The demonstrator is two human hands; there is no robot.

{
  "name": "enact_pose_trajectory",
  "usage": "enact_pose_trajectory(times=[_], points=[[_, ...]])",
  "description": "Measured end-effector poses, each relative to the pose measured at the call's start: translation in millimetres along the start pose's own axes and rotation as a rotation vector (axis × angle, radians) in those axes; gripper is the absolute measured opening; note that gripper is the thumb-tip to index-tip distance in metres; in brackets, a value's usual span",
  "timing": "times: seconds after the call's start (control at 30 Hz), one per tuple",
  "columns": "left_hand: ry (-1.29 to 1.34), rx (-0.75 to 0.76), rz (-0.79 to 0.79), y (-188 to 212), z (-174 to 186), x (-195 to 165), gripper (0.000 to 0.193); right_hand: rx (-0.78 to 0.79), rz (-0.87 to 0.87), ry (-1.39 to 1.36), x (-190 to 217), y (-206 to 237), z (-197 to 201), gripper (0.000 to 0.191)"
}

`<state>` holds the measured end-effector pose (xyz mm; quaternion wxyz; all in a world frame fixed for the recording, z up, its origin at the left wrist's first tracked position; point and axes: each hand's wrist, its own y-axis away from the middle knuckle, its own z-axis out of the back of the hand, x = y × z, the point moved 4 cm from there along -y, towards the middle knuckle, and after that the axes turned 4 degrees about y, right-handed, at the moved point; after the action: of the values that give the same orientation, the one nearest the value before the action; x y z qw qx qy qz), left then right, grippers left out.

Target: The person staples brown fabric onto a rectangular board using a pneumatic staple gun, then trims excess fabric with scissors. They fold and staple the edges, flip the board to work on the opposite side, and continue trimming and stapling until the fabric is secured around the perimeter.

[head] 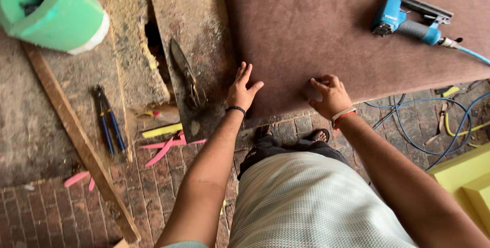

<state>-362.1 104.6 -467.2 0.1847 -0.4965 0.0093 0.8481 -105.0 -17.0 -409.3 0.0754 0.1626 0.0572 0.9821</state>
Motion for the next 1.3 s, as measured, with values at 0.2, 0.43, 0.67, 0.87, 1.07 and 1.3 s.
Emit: enact_pose_trajectory(times=[0.2,0.43,0.67,0.87,1.07,1.3], points=[[0.076,-0.178,0.434,40.0,10.5,9.6,0.041,-0.010,0.053,-0.065,-5.9,-17.6,5.1,0.069],[-0.028,-0.287,0.480,98.3,8.7,-8.3,0.035,-0.002,0.287,-0.041,-6.8,8.3,13.4,0.075],[-0.065,-0.262,0.759,124.6,-2.5,-14.7,0.049,0.215,0.278,0.021,-16.7,33.9,16.3,0.084],[0.202,-0.422,0.715,133.5,-15.0,-6.5,0.060,0.305,0.303,0.076,-29.1,40.7,17.5,0.074],[0.056,-0.479,0.732,127.9,-18.3,-14.6,0.055,0.374,0.249,0.114,-41.9,47.3,14.6,0.073],[-0.327,-0.293,0.471,92.0,-21.4,-40.2,0.056,0.342,0.241,0.090,-43.2,52.1,10.3,0.070]])
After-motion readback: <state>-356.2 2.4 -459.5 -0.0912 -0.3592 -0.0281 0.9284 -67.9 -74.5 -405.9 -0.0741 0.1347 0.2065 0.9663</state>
